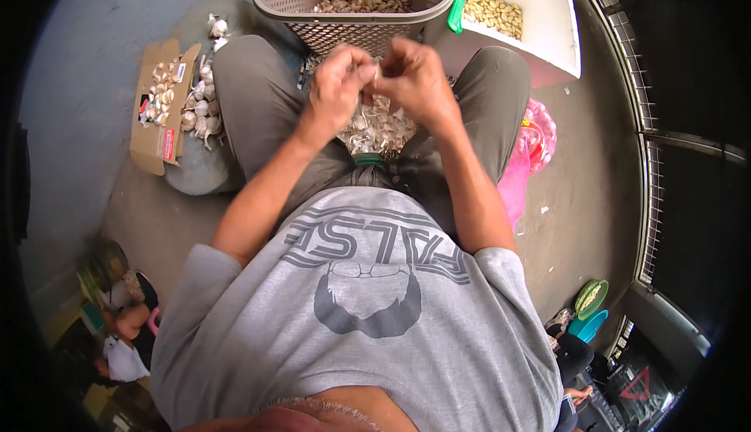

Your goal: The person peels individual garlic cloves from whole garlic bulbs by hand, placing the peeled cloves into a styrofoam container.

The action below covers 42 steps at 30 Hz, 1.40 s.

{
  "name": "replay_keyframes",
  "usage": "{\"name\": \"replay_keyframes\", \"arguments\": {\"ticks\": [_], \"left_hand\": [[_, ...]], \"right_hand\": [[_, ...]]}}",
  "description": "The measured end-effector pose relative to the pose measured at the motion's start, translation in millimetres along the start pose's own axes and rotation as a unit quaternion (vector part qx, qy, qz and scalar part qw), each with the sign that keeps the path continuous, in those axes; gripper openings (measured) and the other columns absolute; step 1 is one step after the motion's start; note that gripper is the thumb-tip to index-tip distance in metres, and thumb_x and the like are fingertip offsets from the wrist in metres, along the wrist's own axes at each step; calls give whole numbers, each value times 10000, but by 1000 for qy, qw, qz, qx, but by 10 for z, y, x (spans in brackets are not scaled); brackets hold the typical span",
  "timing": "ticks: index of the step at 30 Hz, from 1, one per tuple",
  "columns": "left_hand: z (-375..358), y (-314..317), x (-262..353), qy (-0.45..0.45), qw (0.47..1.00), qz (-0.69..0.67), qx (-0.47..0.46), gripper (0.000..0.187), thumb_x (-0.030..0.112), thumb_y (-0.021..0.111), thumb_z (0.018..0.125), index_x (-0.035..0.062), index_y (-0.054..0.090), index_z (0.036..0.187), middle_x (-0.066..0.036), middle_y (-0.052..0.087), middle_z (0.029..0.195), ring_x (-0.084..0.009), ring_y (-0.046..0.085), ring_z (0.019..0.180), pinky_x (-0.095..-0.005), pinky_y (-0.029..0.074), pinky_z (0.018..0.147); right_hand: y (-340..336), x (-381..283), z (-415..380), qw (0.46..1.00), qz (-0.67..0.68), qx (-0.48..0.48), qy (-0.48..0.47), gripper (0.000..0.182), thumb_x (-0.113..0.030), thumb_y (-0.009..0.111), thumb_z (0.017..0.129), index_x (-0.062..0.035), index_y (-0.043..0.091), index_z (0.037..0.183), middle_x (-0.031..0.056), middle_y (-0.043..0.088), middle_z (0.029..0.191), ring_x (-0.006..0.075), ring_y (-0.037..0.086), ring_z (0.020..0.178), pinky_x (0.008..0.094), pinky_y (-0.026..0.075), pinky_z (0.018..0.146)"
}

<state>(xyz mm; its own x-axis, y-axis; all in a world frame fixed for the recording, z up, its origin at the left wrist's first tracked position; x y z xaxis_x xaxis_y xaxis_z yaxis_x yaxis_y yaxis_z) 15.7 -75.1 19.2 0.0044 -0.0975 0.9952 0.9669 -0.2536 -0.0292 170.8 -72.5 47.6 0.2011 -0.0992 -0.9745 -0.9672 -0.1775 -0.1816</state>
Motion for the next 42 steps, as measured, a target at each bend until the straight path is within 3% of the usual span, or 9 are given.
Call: {"name": "replay_keyframes", "arguments": {"ticks": [1, 3, 5, 10, 17, 18, 29, 35, 42], "left_hand": [[167, -50, 8, 52, 998, 35, -2, 147, 134, 630, 1014, -13, 624, 1016, -39, 624, 863, -101, 628, 658, -249, 503, 562], [440, -108, 258, 31, 999, -39, -5, 98, 66, 642, 982, -24, 644, 944, -66, 629, 891, -116, 642, 629, -254, 518, 514], [688, -185, 384, 39, 999, 3, -29, 173, 159, 647, 1009, -13, 636, 1023, -47, 666, 794, -96, 627, 614, -240, 503, 552], [1417, -389, 104, 72, 995, 20, -72, 178, 163, 722, 976, -4, 662, 972, -36, 686, 775, -69, 626, 576, -217, 505, 509], [2119, -494, -323, 5, 990, 58, -130, 205, 177, 747, 957, -14, 673, 948, -25, 657, 684, -86, 634, 535, -234, 491, 472], [2146, -528, -448, -18, 993, 38, -106, 203, 170, 748, 956, -23, 687, 956, -10, 641, 691, -74, 609, 534, -227, 489, 479], [2184, -471, -396, -44, 994, 1, -105, 135, 53, 729, 934, -45, 718, 1025, -33, 701, 817, -62, 601, 589, -218, 512, 532], [2176, -489, -406, -45, 993, -68, -84, 273, 6, 709, 919, -63, 612, 1165, -66, 665, 881, -76, 614, 616, -225, 511, 528], [2087, -459, -360, -39, 997, 3, -67, 348, -12, 698, 912, 10, 517, 1209, -50, 589, 879, -78, 571, 589, -235, 468, 495]], "right_hand": [[-52, -135, 108, 1000, -3, -1, -30, 250, -36, 805, 792, -15, 556, 777, 99, 695, 686, 88, 616, 527, 243, 465, 401], [-162, -341, 338, 996, -55, 9, -65, 267, -53, 816, 786, -19, 554, 752, 83, 679, 668, 94, 607, 500, 243, 457, 388], [-264, -388, 620, 993, -86, 4, -76, 277, -79, 833, 774, -13, 564, 751, 64, 656, 646, 102, 597, 477, 252, 460, 384], [-444, -389, 1184, 963, -238, -39, -117, 271, -86, 832, 749, 14, 581, 738, 63, 627, 645, 130, 608, 496, 292, 501, 413], [-713, 237, 1862, 995, -61, -46, -60, 321, -115, 862, 792, -10, 559, 789, 44, 595, 622, 127, 598, 476, 297, 455, 395], [-752, 156, 1841, 985, -153, -75, -38, 316, -129, 848, 811, -41, 546, 830, 22, 592, 638, 99, 586, 520, 263, 466, 438], [-857, 161, 1833, 972, 221, -65, -50, 146, -24, 694, 878, -22, 586, 976, 48, 655, 749, 146, 679, 618, 263, 532, 516], [-645, 190, 1893, 999, 10, -32, -31, 207, -194, 706, 978, -3, 638, 1018, -13, 586, 704, 67, 520, 562, 246, 390, 472], [-477, 314, 2004, 995, 43, -92, 9, 218, -257, 682, 1006, -54, 640, 939, -46, 550, 695, 43, 465, 543, 238, 342, 469]]}}
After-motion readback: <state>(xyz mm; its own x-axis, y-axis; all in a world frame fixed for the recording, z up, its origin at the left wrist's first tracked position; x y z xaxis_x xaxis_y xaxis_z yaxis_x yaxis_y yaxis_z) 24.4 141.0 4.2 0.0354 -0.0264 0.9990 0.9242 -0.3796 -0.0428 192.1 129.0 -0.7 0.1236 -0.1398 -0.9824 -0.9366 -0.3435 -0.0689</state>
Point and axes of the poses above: each hand's wrist, its own z-axis towards the middle knuckle, its own y-axis out of the palm, x = y × z, the point moved 3 cm from there along z, towards the middle knuckle
